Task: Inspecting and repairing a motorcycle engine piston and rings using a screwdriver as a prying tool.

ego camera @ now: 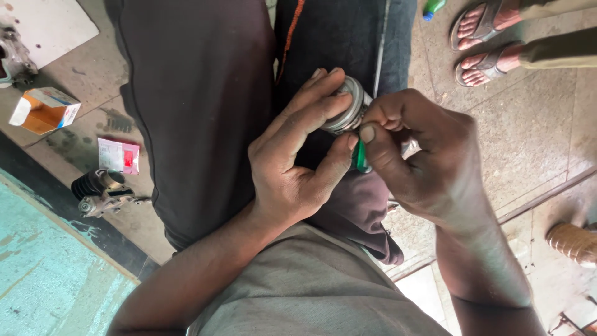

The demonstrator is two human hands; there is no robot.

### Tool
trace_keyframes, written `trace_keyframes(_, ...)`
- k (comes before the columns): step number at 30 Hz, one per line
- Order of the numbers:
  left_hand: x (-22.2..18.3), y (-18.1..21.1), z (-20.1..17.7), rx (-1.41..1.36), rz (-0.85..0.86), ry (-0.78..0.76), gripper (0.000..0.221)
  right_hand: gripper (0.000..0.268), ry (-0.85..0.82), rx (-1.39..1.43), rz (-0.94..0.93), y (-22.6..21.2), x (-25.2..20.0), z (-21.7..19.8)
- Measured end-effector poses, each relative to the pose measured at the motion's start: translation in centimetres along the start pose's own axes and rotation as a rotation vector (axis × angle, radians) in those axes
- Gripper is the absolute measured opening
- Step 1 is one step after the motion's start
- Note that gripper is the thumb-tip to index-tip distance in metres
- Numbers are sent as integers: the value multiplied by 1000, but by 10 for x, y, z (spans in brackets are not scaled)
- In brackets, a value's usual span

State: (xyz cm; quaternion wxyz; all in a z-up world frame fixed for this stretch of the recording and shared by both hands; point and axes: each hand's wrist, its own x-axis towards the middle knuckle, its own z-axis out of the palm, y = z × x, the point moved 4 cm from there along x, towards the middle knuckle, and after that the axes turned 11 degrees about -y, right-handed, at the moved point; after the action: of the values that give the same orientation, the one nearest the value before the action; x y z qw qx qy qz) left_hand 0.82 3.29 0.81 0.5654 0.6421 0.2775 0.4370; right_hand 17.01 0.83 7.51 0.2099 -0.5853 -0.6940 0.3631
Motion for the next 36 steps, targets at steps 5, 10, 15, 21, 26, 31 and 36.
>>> trace_keyframes(5,-2,-3,-4,1,-8,11,36,7,16,-81,39,-22,13,-3)
trace_keyframes(10,-1,-6,-4,-45,3,35,36,9,81,-303,-12,-11,6,9)
trace_keyframes(15,-5,-9,-2,-138,-20,28,33,10,237,-364,-63,-28,5,14)
trace_keyframes(21,-7,-12,1,-254,-35,24,35,12,264,-319,-91,-21,1,17)
trace_keyframes(26,-7,-13,1,-260,-20,40,35,11,269,-334,-59,-18,1,19)
trace_keyframes(31,-10,-15,1,-296,-28,42,36,10,226,-388,-123,-5,-3,23)
trace_keyframes(36,-10,-16,1,-387,-49,36,38,10,192,-432,-277,-13,5,23)
